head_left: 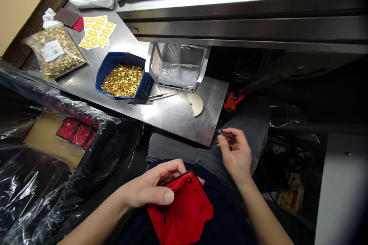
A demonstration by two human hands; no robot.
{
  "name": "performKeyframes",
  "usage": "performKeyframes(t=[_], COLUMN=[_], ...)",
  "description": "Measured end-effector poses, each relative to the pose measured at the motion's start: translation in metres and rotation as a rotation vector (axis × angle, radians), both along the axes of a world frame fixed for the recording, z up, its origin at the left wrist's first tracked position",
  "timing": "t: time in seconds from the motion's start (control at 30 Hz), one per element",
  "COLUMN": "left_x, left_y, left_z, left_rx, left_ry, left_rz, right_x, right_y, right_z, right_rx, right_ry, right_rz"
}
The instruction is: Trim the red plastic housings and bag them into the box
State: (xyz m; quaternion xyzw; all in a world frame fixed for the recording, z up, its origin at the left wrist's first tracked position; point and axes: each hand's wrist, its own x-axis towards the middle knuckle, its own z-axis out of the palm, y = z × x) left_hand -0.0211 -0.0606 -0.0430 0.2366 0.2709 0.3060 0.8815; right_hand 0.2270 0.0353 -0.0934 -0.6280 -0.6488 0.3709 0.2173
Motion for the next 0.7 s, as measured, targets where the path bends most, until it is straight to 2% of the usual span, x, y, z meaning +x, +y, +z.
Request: performKeyframes(t=[0.1,0.23,0.43,0.6,0.7], left_x=[0.007,0.007,0.000,0.005,0.008], left_y=[-0.009,-0.013,-0.010,-0.011,-0.014], left_z=[-0.006,-0.003,-0.005,-0.013,-0.016], left_rx=[-0.179,-0.300,-0.409,-0.414,-0.403], left_ry=[-0.209,-0.308,-0.335,-0.468,-0.458], left_rz=[0.103,0.098,0.073,0.089,0.112], right_x=[-0.006,-0.007,-0.003,-0.009,-0.012], right_y=[0.012,0.013,0.010,0.005,0.002], right_z=[-0.022,-0.030,-0.022,-0.006,0.004], right_rx=[0.006,-0.021,-0.072,-0.090,-0.100], right_ry=[-0.127,-0.223,-0.238,-0.174,-0.137], right_rz=[0.089,0.117,0.135,0.116,0.111])
